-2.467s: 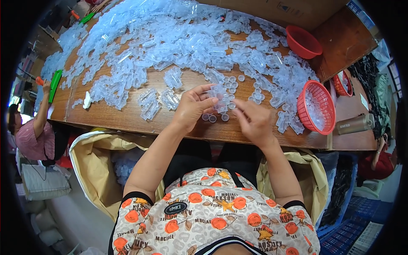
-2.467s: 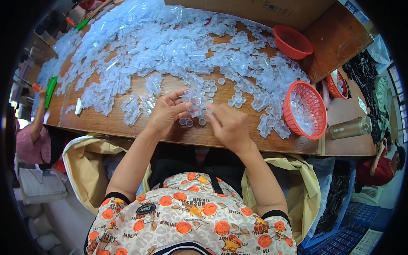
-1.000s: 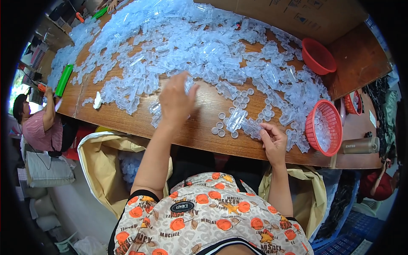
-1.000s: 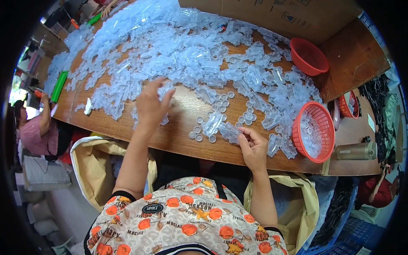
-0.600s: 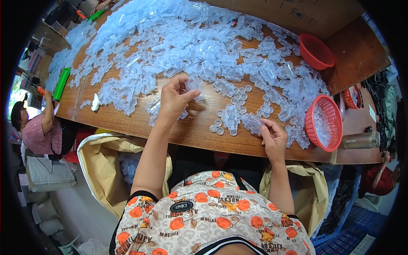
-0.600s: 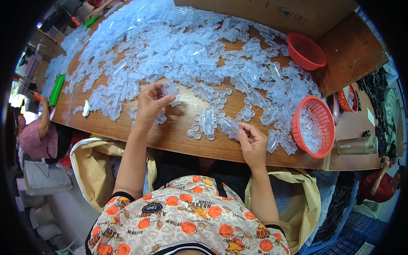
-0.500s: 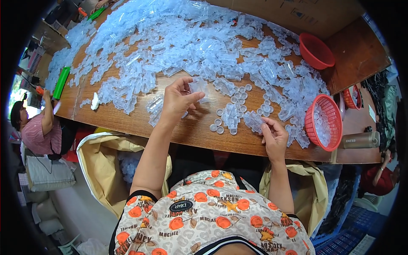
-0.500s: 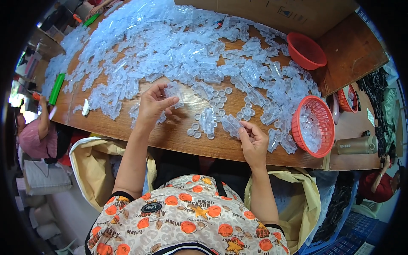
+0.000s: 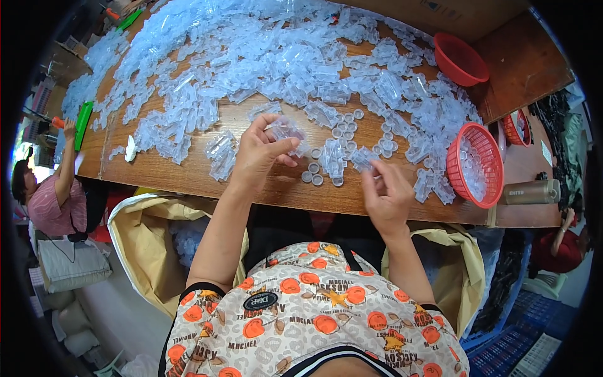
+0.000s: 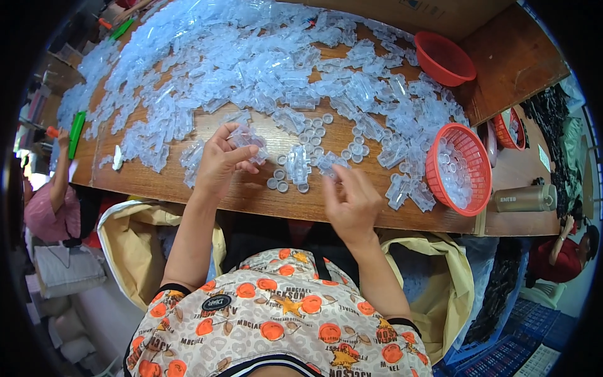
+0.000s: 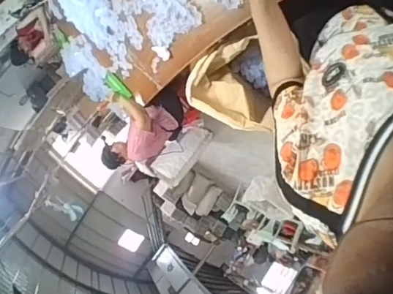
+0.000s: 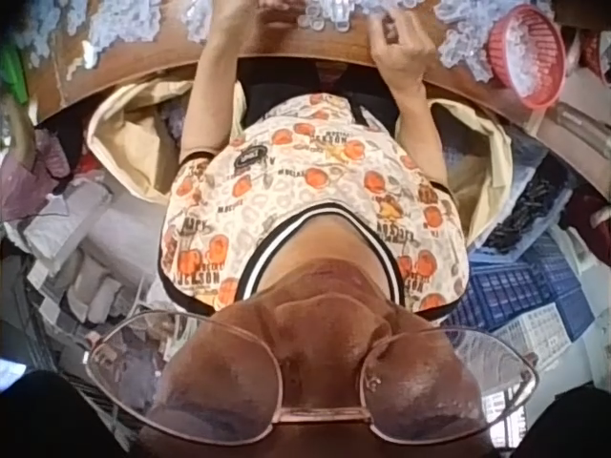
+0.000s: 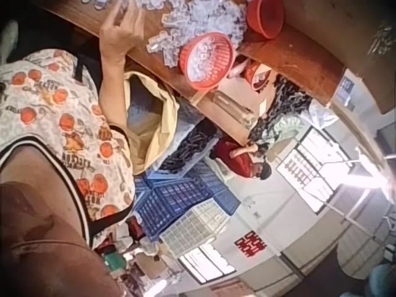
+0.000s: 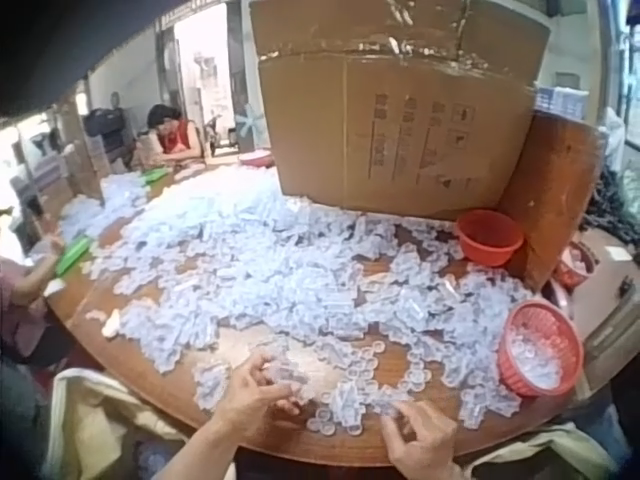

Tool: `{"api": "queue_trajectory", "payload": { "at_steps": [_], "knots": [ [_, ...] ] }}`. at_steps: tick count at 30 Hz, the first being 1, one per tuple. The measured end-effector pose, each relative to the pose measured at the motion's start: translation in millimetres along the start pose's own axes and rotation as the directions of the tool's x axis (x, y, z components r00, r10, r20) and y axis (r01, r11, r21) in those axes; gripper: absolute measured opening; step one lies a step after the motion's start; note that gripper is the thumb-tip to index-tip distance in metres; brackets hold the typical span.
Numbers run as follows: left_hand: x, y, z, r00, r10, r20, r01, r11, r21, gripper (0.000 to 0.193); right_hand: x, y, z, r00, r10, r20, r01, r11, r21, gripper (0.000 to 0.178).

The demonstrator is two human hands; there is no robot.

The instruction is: The person sorts and inspects small transparent plastic components by hand, then places them into plastic bags at a factory workbench.

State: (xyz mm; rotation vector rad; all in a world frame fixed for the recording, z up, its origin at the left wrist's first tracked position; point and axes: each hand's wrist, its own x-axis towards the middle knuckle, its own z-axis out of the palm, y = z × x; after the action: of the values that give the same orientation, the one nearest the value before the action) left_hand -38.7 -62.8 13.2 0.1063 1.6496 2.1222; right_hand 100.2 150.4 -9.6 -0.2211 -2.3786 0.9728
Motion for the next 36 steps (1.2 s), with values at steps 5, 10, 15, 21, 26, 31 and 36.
{"api": "queue_trajectory", "payload": {
  "at_steps": [5,10,15,21,26,31,36],
  "knots": [
    [-8,-15,13,0.998,-0.002,0.059,0.006,0.998,-0.07,0.034,6,-16,31,0.99,-0.071,0.123,0.09,0.983,-0.159,0.043],
    [-15,-25,14,0.987,-0.127,0.1,0.127,0.992,0.01,0.033,10,-6,36,0.997,0.071,0.042,-0.075,0.994,0.086,0.025],
    [-15,-33,20,0.994,-0.095,0.059,0.094,0.995,0.018,0.029,25,-9,30,0.999,-0.006,0.034,0.005,0.999,0.034,0.024],
    [-21,-31,14,0.982,-0.121,0.147,0.043,0.893,0.448,0.016,57,-14,42,0.855,-0.472,0.213,0.514,0.824,-0.238,0.037],
    [-20,-42,17,0.988,0.015,0.154,-0.116,0.732,0.672,0.015,63,1,57,0.846,-0.434,0.309,0.503,0.843,-0.192,0.024],
    [-20,-36,29,0.99,0.141,0.021,-0.136,0.887,0.441,0.007,65,2,37,0.943,-0.332,0.016,0.333,0.942,-0.044,0.017],
    [-2,-42,22,0.944,0.327,0.054,-0.256,0.616,0.745,0.012,63,18,19,0.957,0.259,0.126,-0.288,0.837,0.466,0.013]
  ]
}}
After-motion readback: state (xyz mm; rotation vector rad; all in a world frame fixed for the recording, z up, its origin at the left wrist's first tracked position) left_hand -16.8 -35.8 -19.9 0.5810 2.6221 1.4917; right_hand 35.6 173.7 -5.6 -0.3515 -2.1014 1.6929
